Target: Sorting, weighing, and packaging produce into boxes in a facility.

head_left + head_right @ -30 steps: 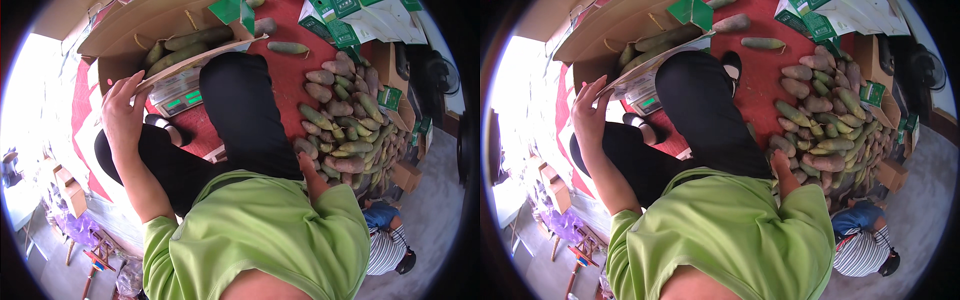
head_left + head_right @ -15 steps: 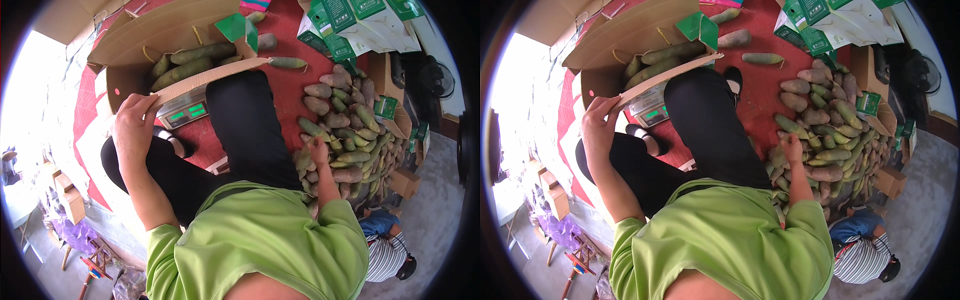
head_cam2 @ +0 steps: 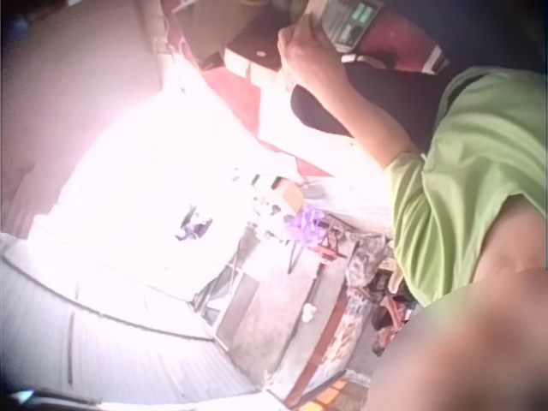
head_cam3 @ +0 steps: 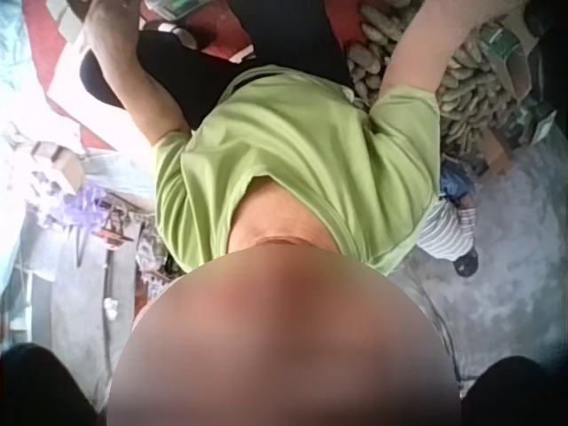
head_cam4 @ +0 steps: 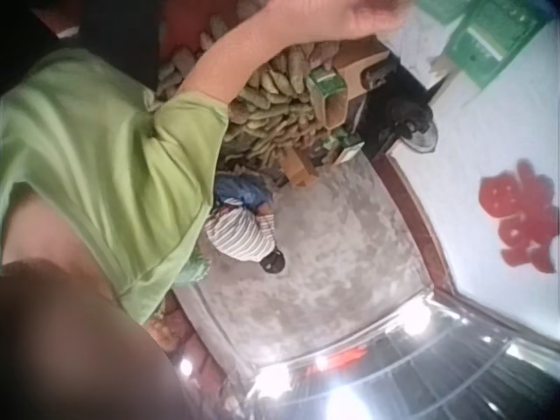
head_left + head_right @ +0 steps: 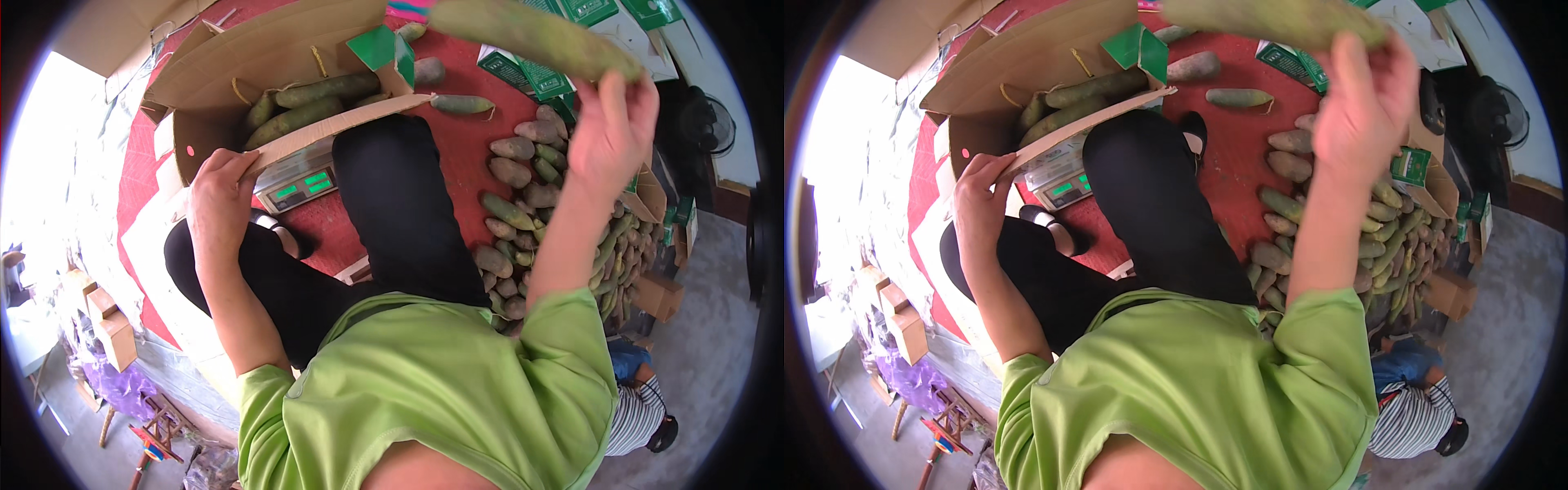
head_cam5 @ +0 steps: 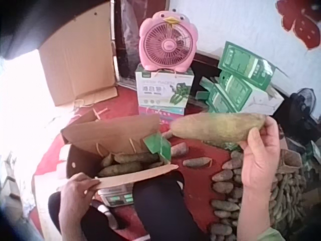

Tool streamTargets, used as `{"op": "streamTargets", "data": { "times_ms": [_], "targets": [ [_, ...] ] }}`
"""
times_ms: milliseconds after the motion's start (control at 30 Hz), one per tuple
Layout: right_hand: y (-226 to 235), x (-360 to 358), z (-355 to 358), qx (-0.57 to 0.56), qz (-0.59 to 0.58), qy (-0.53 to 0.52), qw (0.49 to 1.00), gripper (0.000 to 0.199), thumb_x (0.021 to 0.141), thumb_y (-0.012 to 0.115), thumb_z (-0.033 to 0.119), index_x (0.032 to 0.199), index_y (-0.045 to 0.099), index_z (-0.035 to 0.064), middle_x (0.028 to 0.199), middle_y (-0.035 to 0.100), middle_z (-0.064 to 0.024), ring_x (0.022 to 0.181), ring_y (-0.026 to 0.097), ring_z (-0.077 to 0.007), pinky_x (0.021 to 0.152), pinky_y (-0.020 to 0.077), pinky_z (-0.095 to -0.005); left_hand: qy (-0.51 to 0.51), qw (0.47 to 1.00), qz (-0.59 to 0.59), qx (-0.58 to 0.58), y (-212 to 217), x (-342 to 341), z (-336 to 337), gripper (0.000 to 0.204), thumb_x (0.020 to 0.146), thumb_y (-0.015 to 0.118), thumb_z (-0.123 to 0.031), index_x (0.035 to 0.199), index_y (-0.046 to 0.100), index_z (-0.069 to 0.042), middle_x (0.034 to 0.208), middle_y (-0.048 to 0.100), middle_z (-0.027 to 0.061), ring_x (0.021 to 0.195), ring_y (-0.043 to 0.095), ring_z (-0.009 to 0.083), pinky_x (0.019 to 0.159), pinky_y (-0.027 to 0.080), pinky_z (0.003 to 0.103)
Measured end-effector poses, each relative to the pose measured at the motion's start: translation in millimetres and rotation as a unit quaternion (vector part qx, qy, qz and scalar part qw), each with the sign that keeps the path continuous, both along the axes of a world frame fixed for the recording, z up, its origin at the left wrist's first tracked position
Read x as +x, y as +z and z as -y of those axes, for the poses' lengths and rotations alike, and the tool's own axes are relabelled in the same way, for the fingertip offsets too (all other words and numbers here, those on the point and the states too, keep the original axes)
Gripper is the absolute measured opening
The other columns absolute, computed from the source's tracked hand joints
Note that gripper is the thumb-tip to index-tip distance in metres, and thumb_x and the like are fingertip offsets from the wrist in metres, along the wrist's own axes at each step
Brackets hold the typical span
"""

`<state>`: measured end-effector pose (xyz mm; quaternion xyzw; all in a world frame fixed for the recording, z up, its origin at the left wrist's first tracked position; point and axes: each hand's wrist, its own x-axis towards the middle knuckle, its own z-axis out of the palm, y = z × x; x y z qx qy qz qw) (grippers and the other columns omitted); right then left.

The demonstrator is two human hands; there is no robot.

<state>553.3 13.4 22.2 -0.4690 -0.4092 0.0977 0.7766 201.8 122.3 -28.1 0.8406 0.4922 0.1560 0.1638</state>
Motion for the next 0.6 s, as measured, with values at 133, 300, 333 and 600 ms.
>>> {"op": "streamTargets", "data": {
  "times_ms": [133, 300, 333, 600],
  "targets": [
    [-20, -44, -55, -0.104, -0.024, 0.180, 0.978, 0.033, 0.090, 0.061, 0.009, 0.120, 0.051, 0.0009, 0.110, 0.060, -0.0097, 0.095, 0.057, -0.0167, 0.084, 0.0474, -0.0280, -0.003, 1.000, 0.003, 0.011, -4, -4, -3, 0.021, 0.078, 0.063, -0.005, 0.097, 0.070, -0.006, 0.088, 0.062, 0.0092, 0.082, 0.062, 0.0294, 0.074, 0.049, 0.038],
    [-92, -39, -37, -0.235, -0.049, 0.116, 0.964, 0.023, 0.090, 0.061, 0.006, 0.112, 0.058, 0.0018, 0.108, 0.062, -0.0060, 0.096, 0.060, -0.0133, 0.084, 0.0516, -0.0301, -0.011, 1.000, 0.003, 0.022, -5, -3, -4, 0.021, 0.079, 0.063, -0.006, 0.098, 0.070, -0.006, 0.089, 0.063, 0.0081, 0.083, 0.063, 0.0287, 0.074, 0.049, 0.037],
    [-120, -28, -24, -0.300, -0.028, 0.087, 0.950, 0.022, 0.089, 0.062, 0.006, 0.111, 0.059, 0.0016, 0.107, 0.063, -0.0052, 0.096, 0.060, -0.0120, 0.083, 0.0503, -0.0282, -0.016, 1.000, 0.003, 0.018, -5, -2, -5, 0.021, 0.079, 0.063, -0.006, 0.098, 0.070, -0.006, 0.089, 0.063, 0.0081, 0.083, 0.063, 0.0287, 0.074, 0.049, 0.037],
    [-351, -4, 159, -0.641, 0.247, 0.153, 0.710, 0.027, 0.077, 0.067, 0.027, 0.096, 0.067, 0.0070, 0.093, 0.067, -0.0182, 0.092, 0.065, -0.0325, 0.080, 0.0499, -0.0394, -0.026, 0.999, 0.013, 0.021, -12, 0, -9, 0.022, 0.080, 0.063, -0.005, 0.100, 0.069, -0.006, 0.094, 0.064, 0.0078, 0.085, 0.063, 0.0290, 0.077, 0.048, 0.036]
  ]
}}
